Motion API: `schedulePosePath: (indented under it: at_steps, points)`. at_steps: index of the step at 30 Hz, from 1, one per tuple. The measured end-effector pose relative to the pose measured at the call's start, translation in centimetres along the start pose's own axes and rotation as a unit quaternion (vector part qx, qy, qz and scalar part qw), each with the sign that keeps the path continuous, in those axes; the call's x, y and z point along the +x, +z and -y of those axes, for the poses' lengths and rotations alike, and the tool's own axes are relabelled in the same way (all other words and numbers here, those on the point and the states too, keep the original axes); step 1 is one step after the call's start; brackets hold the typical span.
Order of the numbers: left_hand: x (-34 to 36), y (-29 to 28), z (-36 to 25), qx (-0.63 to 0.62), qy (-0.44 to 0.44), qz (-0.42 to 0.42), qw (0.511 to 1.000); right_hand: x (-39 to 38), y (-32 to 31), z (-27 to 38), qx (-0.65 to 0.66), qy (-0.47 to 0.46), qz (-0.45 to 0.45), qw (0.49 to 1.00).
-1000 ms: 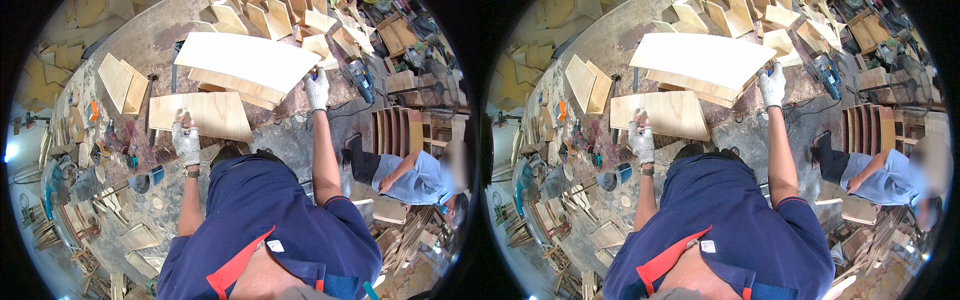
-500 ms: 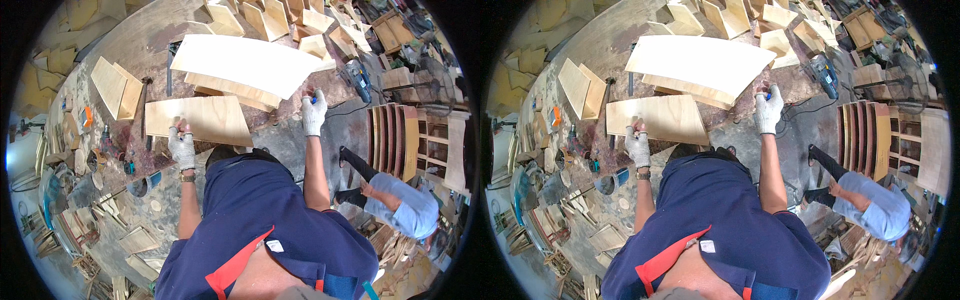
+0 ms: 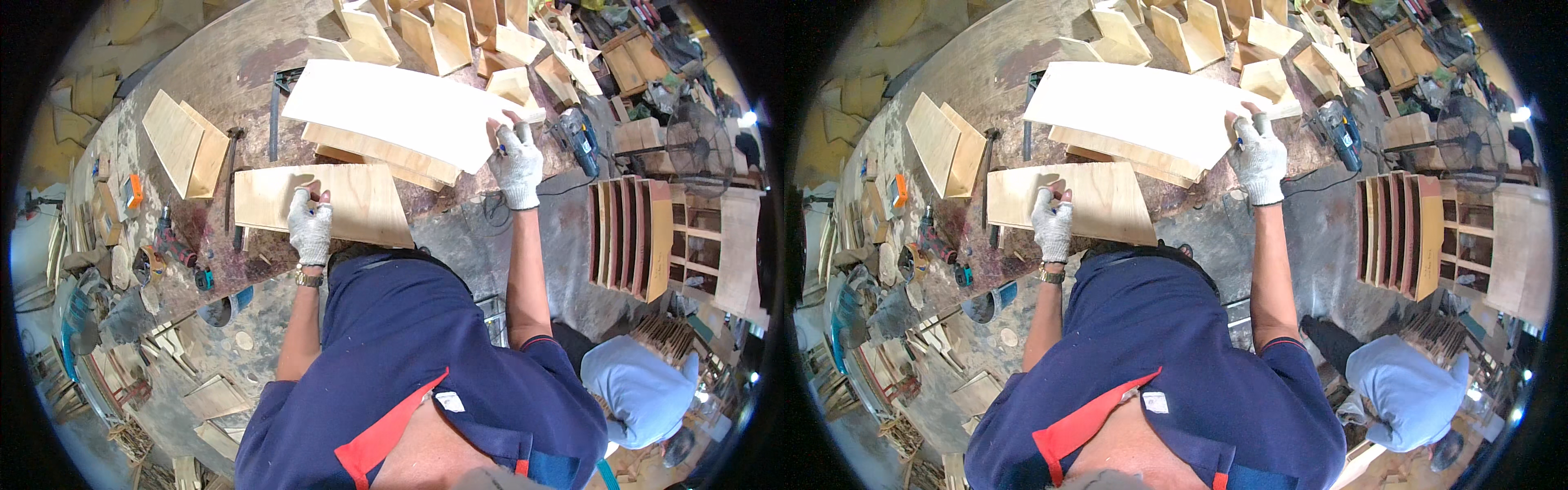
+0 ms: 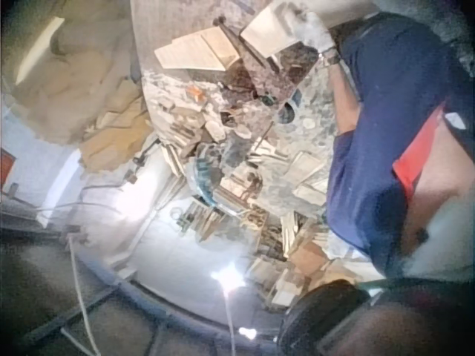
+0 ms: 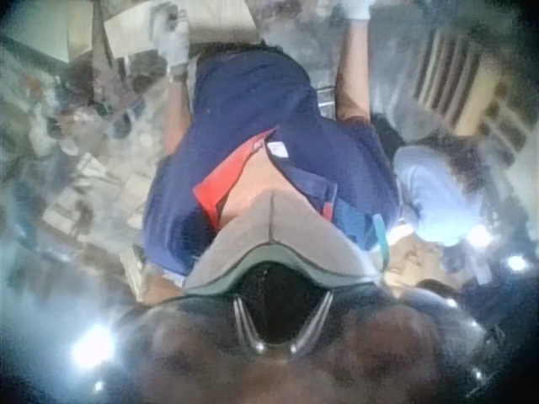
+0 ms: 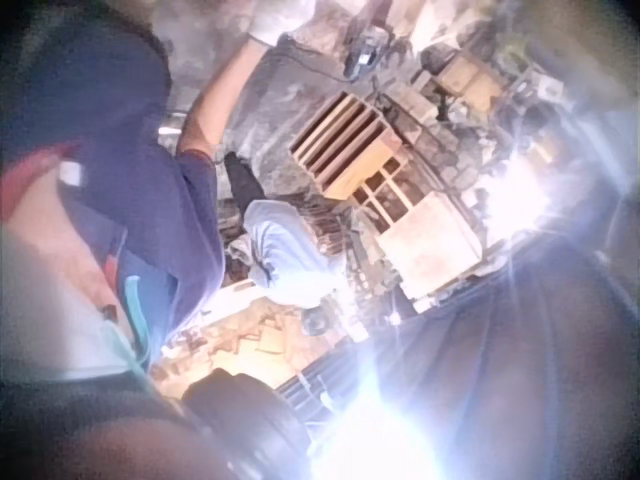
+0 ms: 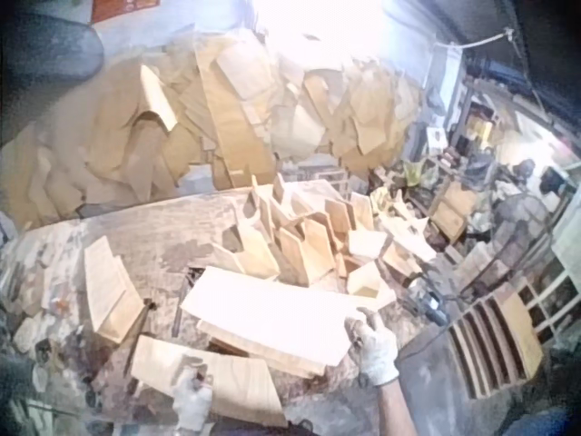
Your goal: The person uses a table saw to cut thin wooden strips, then moves to a workbench to mark curved wooden pieces with a pen. The person handles multiple wood pieces, aligns them, and writes on their surfaces.
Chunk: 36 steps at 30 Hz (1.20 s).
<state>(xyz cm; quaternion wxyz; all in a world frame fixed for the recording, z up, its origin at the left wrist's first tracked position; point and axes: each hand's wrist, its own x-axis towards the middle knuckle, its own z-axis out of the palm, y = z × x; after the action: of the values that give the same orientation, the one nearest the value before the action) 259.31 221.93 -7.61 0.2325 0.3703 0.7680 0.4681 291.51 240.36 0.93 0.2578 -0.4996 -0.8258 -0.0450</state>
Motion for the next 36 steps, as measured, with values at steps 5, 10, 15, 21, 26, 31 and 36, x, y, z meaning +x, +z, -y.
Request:
schedulePosePath:
  at_steps: [5,10,15,21,26,31,36]
  points:
    - [0.2,-0.3,0.1,0.031,0.025,-0.013,0.999,1.2,-0.3,-0.1,-0.018,-0.124,-0.029,0.992]
    - [0.3,-1.1,0.9,0.031,0.002,-0.044,0.999,2.5,-2.7,3.2,0.014,-0.125,-0.053,0.991]
    - [0.0,-1.4,1.7,-0.071,-0.014,-0.069,0.995,3.2,-4.4,7.1,0.123,0.023,-0.033,0.992]
    - [-1.1,-2.8,3.0,-0.179,-0.044,-0.114,0.976,1.3,-5.4,8.8,0.254,0.088,0.022,0.963]
    - [0.3,-5.9,8.2,-0.437,-0.178,-0.212,0.856,-0.6,-0.9,9.0,0.489,0.238,0.156,0.825]
    - [2.0,-9.2,10.9,-0.505,-0.052,-0.273,0.817,-4.9,6.0,11.9,0.552,0.331,0.255,0.722]
    - [3.8,-13.0,9.3,-0.394,-0.111,-0.259,0.875,-4.6,7.4,13.3,0.435,0.271,0.326,0.794]
